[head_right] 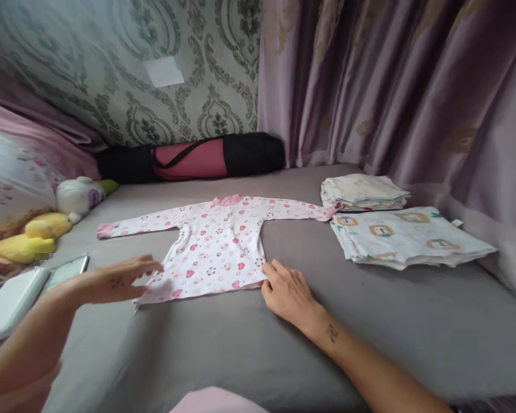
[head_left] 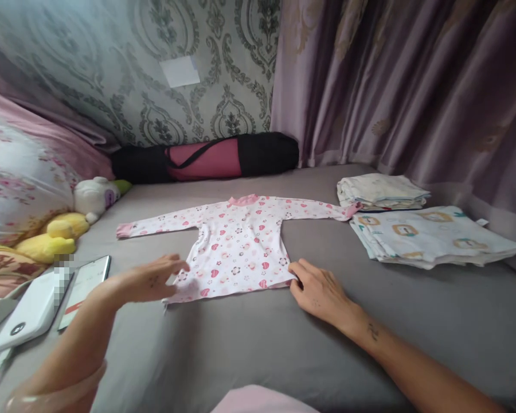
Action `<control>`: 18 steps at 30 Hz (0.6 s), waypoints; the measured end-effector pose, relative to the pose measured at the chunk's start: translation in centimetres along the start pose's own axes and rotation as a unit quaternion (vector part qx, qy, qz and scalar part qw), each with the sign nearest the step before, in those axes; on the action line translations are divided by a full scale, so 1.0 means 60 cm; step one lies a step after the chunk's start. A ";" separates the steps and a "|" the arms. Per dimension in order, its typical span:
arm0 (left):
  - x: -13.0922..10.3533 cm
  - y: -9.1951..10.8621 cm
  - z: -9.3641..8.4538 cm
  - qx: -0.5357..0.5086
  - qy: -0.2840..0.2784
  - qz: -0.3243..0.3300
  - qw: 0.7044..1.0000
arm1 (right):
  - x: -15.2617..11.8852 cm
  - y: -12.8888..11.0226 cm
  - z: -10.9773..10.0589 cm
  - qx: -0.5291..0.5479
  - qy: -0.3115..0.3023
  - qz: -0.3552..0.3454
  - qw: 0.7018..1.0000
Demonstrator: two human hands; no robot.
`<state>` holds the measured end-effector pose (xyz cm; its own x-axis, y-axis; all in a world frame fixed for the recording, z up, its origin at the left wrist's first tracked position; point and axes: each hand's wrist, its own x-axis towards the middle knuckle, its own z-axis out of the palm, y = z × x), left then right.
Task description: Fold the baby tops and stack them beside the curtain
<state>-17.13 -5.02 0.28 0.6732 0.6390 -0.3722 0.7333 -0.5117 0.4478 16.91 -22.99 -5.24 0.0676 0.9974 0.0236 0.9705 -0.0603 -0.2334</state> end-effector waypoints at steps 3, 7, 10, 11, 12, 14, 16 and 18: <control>0.099 0.093 -0.021 0.032 0.048 0.127 0.990 | 0.004 -0.003 0.011 0.003 0.028 -0.005 1.000; 0.275 0.220 0.007 0.049 0.060 0.228 0.971 | 0.003 0.003 0.026 0.013 0.058 -0.058 0.997; 0.385 0.269 0.043 0.074 0.095 0.209 0.970 | 0.001 0.008 0.031 0.017 0.081 -0.086 0.993; 0.411 0.275 0.052 0.084 0.107 0.185 0.973 | 0.000 0.009 0.031 0.019 0.086 -0.093 0.992; 0.432 0.276 0.060 0.089 0.112 0.167 0.976 | -0.001 0.010 0.031 0.021 0.090 -0.100 0.991; 0.458 0.271 0.067 0.087 0.115 0.145 0.979 | -0.002 0.010 0.030 0.022 0.096 -0.112 0.989; 0.469 0.262 0.067 0.070 0.108 0.146 0.981 | -0.003 0.008 0.028 0.022 0.101 -0.122 0.987; 0.472 0.255 0.063 0.058 0.098 0.152 0.982 | -0.003 0.006 0.028 0.023 0.102 -0.130 0.986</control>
<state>13.50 3.07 -6.50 0.8393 0.5396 -0.0670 0.5154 -0.7502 0.4143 16.87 -23.12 -6.96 -0.1321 0.9503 0.2818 0.9500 0.2025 -0.2378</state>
